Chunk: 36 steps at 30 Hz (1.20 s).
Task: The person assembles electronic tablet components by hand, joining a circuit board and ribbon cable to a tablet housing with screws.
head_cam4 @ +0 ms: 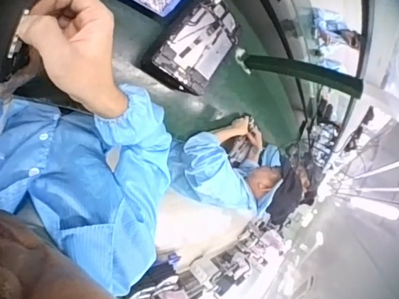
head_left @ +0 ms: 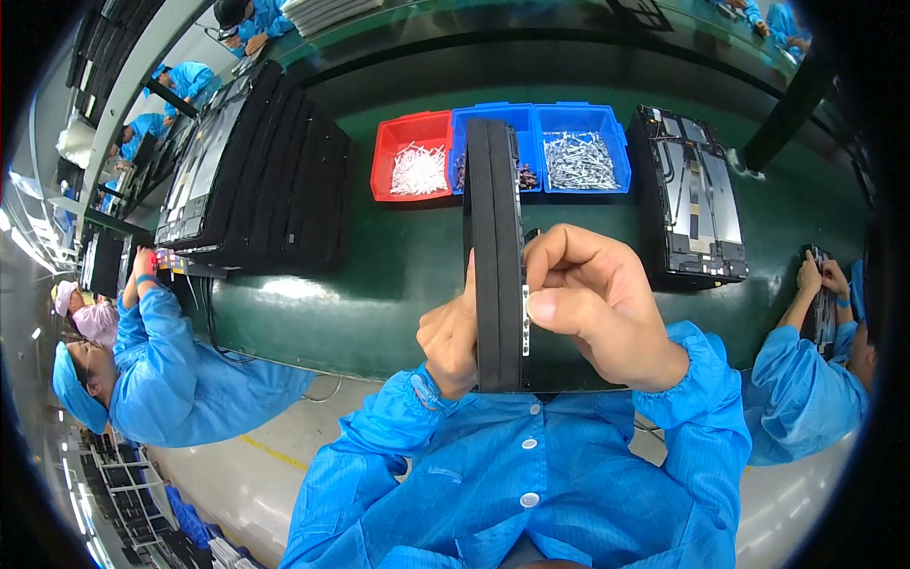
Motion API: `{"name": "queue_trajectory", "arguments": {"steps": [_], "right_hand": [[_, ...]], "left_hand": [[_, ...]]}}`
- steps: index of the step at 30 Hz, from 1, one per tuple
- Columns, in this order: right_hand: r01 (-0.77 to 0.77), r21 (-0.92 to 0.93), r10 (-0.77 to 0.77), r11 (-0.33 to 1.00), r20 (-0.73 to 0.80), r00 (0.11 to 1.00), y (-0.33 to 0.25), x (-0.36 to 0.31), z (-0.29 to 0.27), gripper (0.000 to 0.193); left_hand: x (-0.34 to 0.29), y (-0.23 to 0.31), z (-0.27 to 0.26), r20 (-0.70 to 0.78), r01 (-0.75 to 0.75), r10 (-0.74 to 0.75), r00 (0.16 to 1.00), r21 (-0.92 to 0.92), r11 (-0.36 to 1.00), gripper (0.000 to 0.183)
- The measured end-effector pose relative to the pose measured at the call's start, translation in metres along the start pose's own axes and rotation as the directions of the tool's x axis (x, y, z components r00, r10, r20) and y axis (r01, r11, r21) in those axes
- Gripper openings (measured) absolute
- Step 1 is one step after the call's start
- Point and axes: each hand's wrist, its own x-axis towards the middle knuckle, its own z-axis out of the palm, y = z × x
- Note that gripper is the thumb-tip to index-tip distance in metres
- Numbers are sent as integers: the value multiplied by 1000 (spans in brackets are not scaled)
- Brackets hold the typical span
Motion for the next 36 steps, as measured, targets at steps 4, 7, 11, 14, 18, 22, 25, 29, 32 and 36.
{"name": "queue_trajectory", "arguments": {"steps": [4,7,11,14,18,22,25,29,32,36], "right_hand": [[-16,22,16,1000,8,1000,-1,-2,-5,12],[-29,-10,29,1000,21,999,-2,-1,-5,11],[-77,9,77,997,41,996,-9,-1,-8,11],[-102,2,102,995,41,994,-12,1,-10,10],[-155,45,153,987,42,987,-15,0,-5,16],[3,150,5,989,-55,998,11,-11,0,27],[21,162,-13,987,-52,999,20,-14,9,35],[95,145,-94,985,-12,996,24,-18,8,41],[95,105,-96,990,6,995,22,-18,8,42],[7,83,-12,997,61,998,14,-10,-4,41]], "left_hand": [[0,0,5,-42,-45,45,998,12,999,62],[0,-1,5,-65,-72,72,995,1,997,63],[0,4,5,-80,-75,77,994,22,997,64],[0,3,2,-2,-37,37,999,-11,999,66],[-9,-9,9,-17,-85,84,996,-50,995,68],[1,-5,8,-21,-109,108,994,-131,985,69],[0,-5,8,-65,-64,57,996,-113,992,70],[-1,-3,-3,106,-8,25,994,-155,988,70],[1,0,-2,67,13,-1,998,-183,983,70],[4,1,1,30,36,-31,999,-165,986,69]]}}
